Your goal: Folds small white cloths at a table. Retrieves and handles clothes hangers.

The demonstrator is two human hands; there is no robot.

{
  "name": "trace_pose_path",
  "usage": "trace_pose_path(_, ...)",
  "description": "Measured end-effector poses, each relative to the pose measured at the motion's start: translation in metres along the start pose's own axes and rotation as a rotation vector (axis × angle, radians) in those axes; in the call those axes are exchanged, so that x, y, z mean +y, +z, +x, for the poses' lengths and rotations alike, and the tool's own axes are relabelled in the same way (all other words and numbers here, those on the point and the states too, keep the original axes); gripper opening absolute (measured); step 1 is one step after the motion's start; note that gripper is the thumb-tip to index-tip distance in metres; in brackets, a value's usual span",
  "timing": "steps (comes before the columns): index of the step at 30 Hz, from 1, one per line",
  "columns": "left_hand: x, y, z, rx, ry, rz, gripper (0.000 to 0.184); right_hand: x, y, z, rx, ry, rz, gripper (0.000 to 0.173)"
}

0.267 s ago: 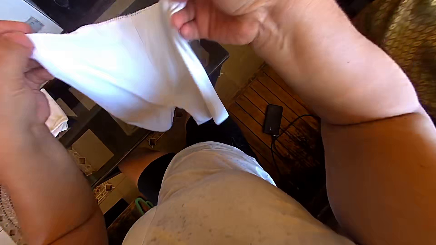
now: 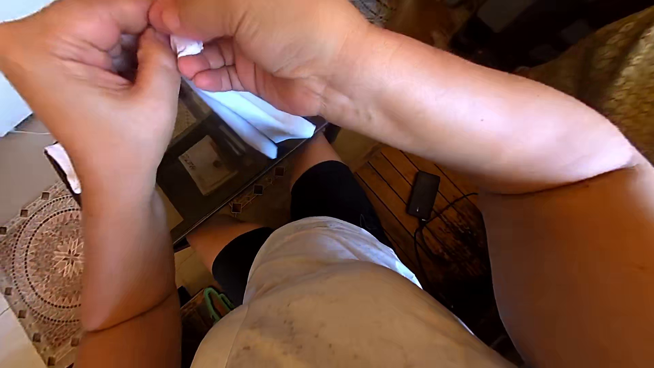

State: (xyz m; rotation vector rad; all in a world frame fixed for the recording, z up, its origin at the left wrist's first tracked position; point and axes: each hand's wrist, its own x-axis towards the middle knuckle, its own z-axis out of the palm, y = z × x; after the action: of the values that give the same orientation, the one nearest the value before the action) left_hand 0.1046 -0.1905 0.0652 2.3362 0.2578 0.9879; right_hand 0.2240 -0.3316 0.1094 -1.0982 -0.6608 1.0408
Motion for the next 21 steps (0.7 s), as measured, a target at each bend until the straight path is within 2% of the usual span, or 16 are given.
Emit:
trace_pose_path(1,0.007,-0.003,0.002,0.039,-0.043,0.02,0.015,-0.001,0.002,0.003,0.007,-0.024,0.005,0.012)
trace_pose_path(4,0.001,-0.021,0.005,0.127,-0.013,0.043,0.016,-0.005,0.005,0.012,0.022,-0.026,0.01,0.014)
trace_pose_path(6,0.005,-0.027,0.001,0.107,-0.006,0.062,0.019,-0.004,0.011,0.016,0.021,0.065,0.002,0.006)
trace_pose_path(8,0.009,-0.03,-0.006,0.056,0.03,0.056,0.024,-0.003,0.02,0.019,0.004,0.134,0.012,0.01)
trace_pose_path(11,0.003,-0.041,-0.013,0.0,0.044,0.137,0.033,-0.002,0.031,0.025,-0.033,0.127,0.053,0.012)
trace_pose_path(13,-0.001,-0.051,-0.015,-0.02,0.024,0.218,0.039,-0.002,0.032,0.031,-0.097,0.093,-0.05,0.009)
trace_pose_path(17,-0.003,-0.063,-0.019,-0.002,-0.028,0.321,0.037,-0.007,0.039,0.037,-0.171,0.084,-0.287,0.012)
trace_pose_path(21,-0.004,-0.076,-0.022,0.004,-0.044,0.39,0.027,-0.007,0.047,0.047,-0.226,0.106,-0.351,0.019)
